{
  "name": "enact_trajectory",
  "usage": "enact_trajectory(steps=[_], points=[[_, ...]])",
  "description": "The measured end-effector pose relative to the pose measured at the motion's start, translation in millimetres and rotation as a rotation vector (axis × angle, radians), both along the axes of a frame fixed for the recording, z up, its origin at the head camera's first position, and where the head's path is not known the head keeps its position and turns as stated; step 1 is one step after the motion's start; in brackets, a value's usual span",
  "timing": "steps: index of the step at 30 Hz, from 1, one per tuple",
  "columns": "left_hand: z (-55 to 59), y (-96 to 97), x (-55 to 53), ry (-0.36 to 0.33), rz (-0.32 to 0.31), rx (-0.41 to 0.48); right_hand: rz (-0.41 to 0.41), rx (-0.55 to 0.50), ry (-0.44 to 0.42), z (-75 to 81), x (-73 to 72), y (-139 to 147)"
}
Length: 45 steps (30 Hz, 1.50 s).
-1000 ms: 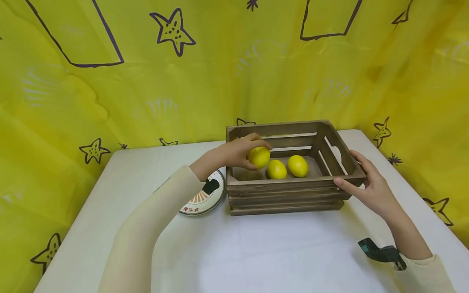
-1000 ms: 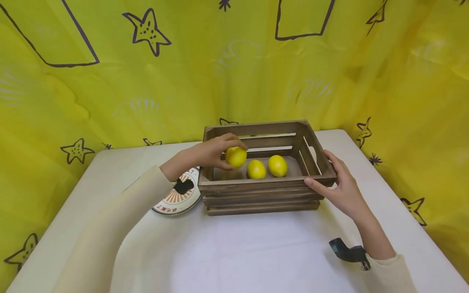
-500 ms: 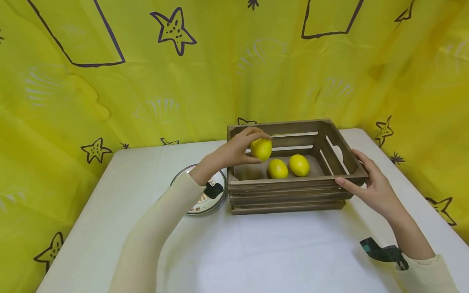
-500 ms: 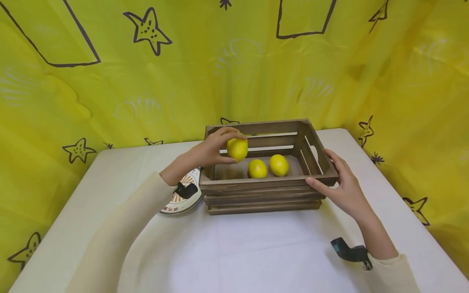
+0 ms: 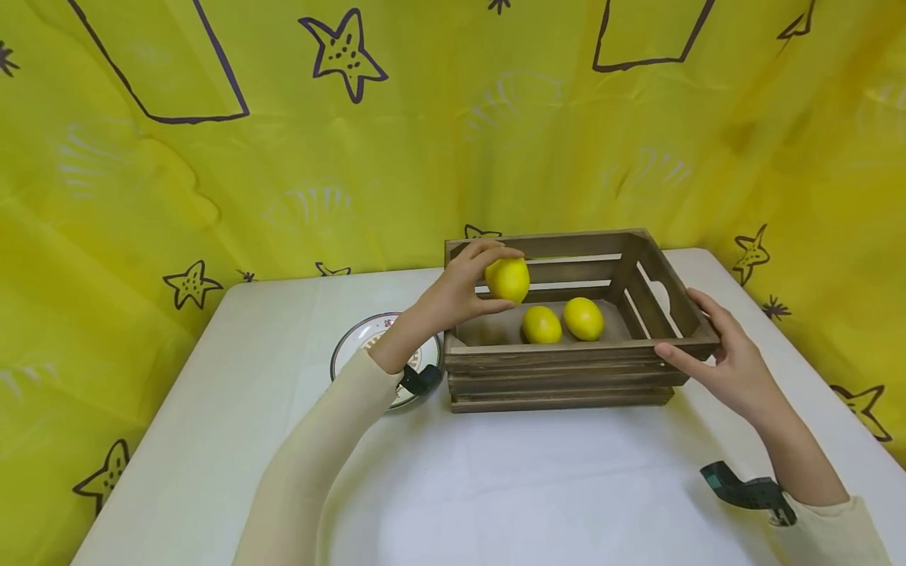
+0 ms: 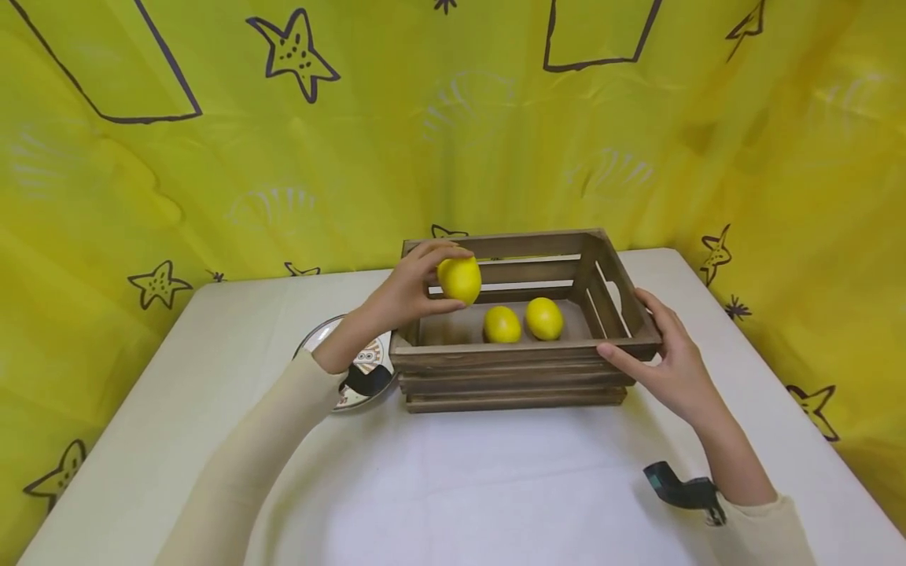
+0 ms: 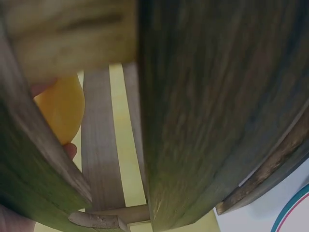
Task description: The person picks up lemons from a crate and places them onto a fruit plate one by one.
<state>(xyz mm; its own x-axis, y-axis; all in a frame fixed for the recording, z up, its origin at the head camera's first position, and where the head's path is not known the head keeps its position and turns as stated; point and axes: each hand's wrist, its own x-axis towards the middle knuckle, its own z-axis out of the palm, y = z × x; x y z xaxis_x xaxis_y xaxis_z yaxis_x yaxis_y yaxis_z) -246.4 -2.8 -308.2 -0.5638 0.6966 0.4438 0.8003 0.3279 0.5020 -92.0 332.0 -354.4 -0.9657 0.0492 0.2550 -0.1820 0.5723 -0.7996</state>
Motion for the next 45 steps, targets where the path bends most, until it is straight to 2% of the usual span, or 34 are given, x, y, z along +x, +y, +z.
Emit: enact_trajectory(steps=[8, 14, 24, 31, 36, 45], points=[[-2.3, -4.7, 8.9, -0.061, 0.003, 0.1, -0.004, -0.003, 0.003, -1.7, -0.6, -0.8], [-5.6, -8.4, 12.8, 0.027, 0.051, 0.165, -0.005, -0.002, 0.01, -2.1, -0.9, 0.1], [-8.5, -15.6, 20.1, 0.118, 0.101, 0.297, -0.005, -0.006, 0.007, -1.4, -1.5, -0.2], [-12.8, -23.4, 27.7, 0.21, 0.151, 0.364, -0.013, 0.0, 0.005, -1.5, -0.9, 0.2], [-13.5, -27.8, 33.0, 0.217, 0.175, 0.386, -0.027, 0.015, -0.006, -1.9, -0.8, 1.3], [-13.7, -38.5, 37.7, 0.181, 0.215, 0.44, -0.021, 0.009, 0.001, -3.2, -1.1, 1.4]])
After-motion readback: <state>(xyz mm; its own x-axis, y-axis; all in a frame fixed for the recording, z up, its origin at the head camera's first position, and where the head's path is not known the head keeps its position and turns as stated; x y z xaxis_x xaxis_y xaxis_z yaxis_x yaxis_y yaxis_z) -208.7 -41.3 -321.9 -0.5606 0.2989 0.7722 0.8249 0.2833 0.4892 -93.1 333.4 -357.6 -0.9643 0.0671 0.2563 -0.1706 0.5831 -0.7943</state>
